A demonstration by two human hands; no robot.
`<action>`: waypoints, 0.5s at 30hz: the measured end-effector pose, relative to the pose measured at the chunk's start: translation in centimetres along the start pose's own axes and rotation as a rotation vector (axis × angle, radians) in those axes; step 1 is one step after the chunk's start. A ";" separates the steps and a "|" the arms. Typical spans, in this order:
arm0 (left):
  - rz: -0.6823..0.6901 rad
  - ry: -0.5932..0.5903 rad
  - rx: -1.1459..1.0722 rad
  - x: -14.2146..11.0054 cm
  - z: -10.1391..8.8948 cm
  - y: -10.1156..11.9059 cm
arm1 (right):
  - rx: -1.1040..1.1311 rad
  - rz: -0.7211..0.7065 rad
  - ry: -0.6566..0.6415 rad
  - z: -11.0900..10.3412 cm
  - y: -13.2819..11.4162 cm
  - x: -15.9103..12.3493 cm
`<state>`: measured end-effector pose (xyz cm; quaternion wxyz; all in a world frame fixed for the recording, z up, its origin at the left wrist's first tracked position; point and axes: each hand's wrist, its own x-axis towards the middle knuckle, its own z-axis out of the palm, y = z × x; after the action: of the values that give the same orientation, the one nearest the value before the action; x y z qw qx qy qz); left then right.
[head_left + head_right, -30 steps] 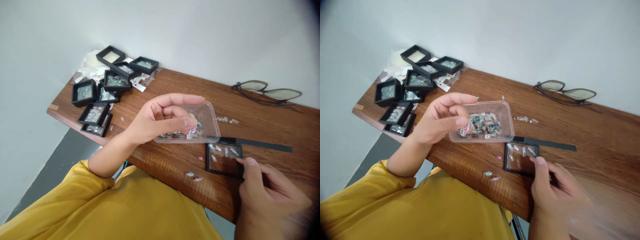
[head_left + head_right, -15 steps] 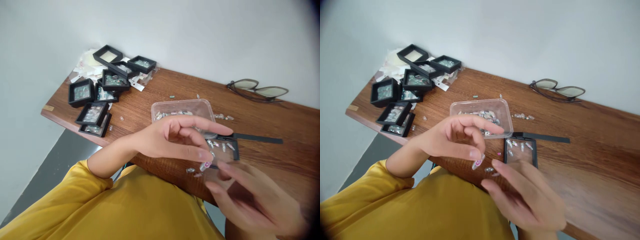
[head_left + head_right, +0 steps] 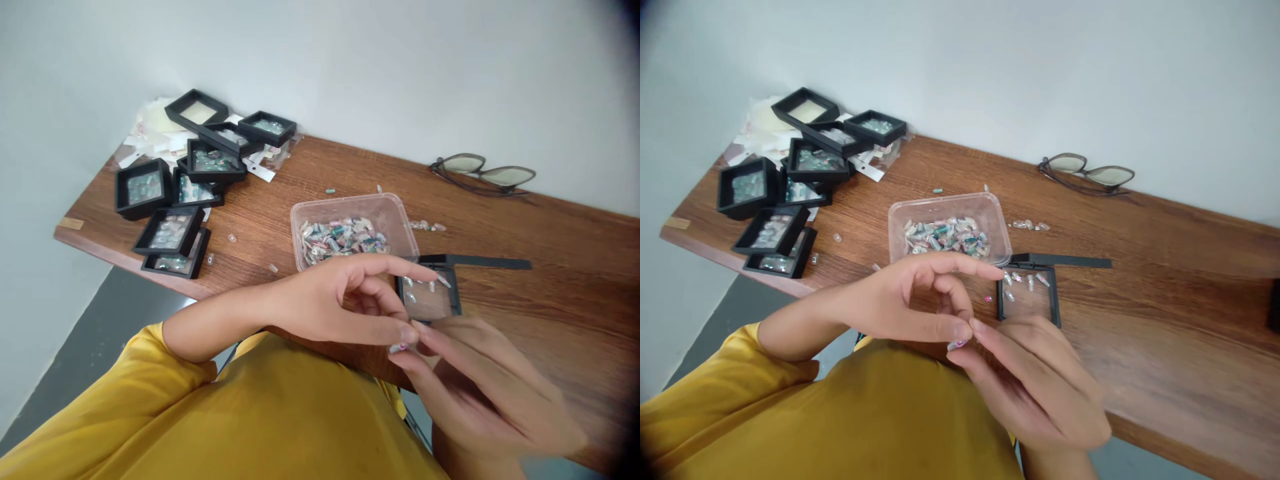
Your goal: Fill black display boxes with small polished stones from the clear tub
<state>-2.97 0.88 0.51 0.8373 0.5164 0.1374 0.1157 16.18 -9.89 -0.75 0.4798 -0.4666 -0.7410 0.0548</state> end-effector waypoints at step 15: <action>-0.063 -0.008 -0.035 0.2 0.1 -0.8 | 0.104 0.146 0.116 1.3 -1.1 -2.2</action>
<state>-2.68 0.50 -0.13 0.8500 0.4974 0.1483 0.0896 14.72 -11.63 -2.33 0.5403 -0.4962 -0.6721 0.1009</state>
